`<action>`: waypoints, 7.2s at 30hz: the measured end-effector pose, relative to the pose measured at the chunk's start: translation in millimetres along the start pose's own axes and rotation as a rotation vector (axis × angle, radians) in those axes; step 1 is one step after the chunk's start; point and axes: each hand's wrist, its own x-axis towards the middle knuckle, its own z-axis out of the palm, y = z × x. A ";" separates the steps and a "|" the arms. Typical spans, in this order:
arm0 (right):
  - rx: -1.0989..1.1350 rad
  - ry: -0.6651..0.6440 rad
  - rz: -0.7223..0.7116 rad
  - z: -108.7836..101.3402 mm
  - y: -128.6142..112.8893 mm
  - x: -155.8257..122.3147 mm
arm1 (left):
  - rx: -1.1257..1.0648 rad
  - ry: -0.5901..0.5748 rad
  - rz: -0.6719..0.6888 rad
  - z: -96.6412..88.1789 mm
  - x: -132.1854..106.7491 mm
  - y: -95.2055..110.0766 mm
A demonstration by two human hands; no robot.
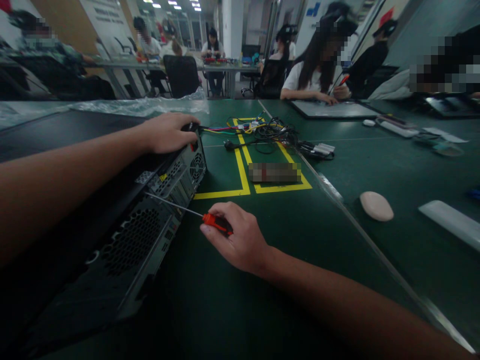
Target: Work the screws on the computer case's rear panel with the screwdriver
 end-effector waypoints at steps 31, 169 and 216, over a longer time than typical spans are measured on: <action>0.003 0.048 -0.062 1.3 0.3 -1.0 | 0.053 -0.020 -0.010 -1.4 1.7 -1.0; 0.055 0.002 0.012 2.5 0.2 -0.7 | 0.102 -0.039 -0.020 0.3 0.9 4.4; 0.054 0.028 0.012 0.3 -2.0 -0.7 | 0.059 -0.051 -0.028 -2.0 -1.7 6.0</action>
